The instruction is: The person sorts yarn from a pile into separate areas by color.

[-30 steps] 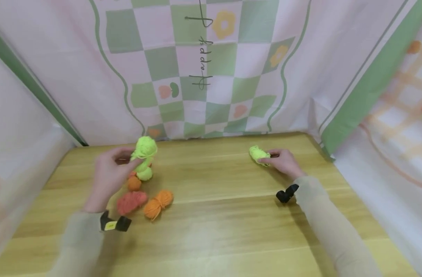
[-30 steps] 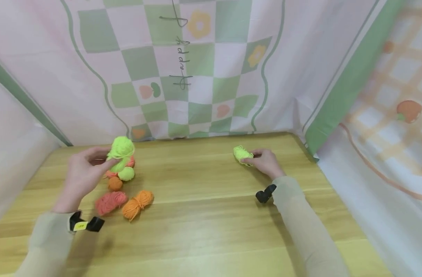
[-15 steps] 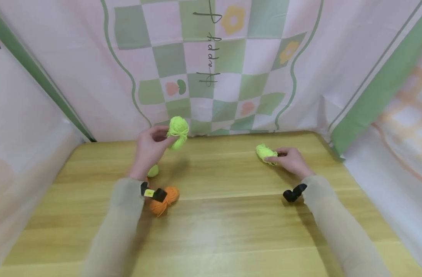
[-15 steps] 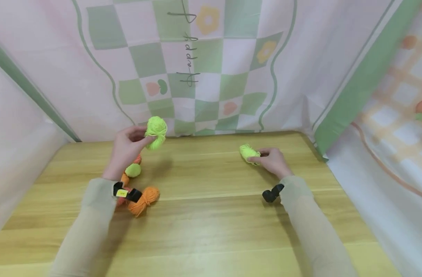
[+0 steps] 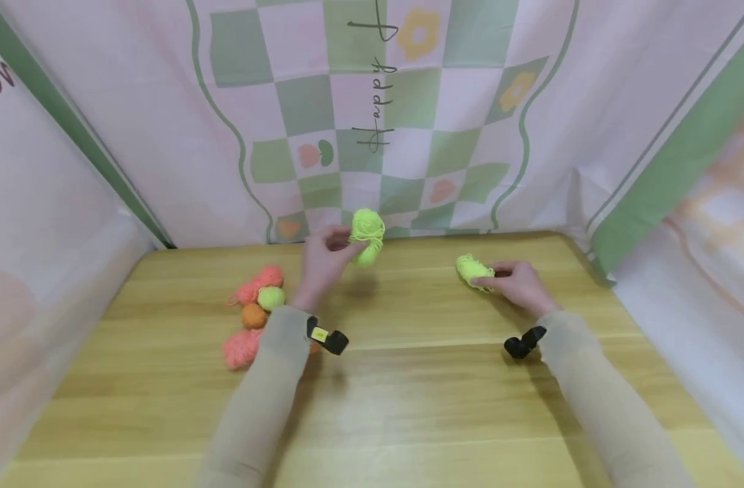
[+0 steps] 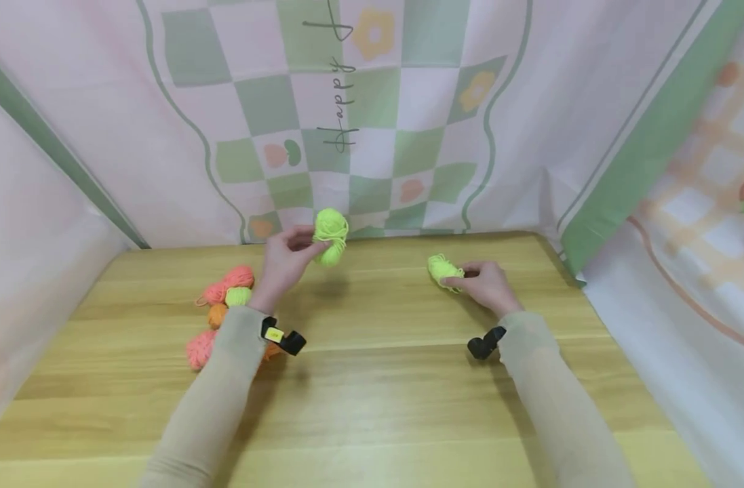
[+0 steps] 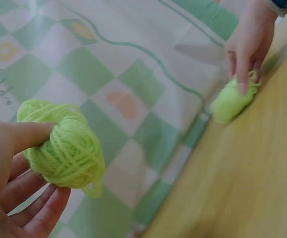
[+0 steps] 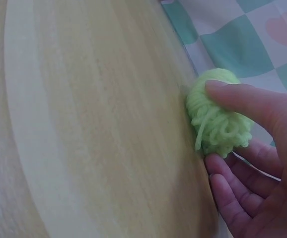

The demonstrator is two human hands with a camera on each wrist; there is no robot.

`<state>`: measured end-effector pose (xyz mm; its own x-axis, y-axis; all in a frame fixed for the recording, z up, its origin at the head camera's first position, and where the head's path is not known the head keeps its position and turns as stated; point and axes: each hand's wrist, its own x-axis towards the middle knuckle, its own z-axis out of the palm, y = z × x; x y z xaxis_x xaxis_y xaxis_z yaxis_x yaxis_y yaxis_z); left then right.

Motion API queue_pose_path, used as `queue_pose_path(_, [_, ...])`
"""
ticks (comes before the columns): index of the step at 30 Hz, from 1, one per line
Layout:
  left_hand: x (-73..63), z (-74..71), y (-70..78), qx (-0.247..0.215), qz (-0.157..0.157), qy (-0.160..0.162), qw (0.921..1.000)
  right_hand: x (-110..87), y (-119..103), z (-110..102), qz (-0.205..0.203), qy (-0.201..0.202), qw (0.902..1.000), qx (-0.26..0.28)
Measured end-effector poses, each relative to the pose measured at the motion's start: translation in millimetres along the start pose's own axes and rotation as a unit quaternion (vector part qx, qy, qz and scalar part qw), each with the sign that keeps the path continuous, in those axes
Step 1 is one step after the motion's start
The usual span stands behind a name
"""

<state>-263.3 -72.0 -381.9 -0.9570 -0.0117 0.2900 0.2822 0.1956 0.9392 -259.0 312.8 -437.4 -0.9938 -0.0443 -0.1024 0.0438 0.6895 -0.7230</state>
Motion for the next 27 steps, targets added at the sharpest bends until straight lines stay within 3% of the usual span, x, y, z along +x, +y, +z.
queue_pose_path(10, [-22.4,51.0,-28.9,-0.021,-0.050,-0.046,0.9975,-2.0,-1,-1,0.009,-0.006,0.9999,0.007])
queue_pose_path(16, [-30.9,66.0,-39.3,-0.010,-0.081,-0.049,0.9955,-0.4,2,-1,0.005,-0.002,1.0000,0.004])
queue_pose_path(27, [-44.5,89.4,-49.5,-0.008,-0.095,-0.046,0.9944,0.3,2,0,0.009,-0.003,0.9999,0.009])
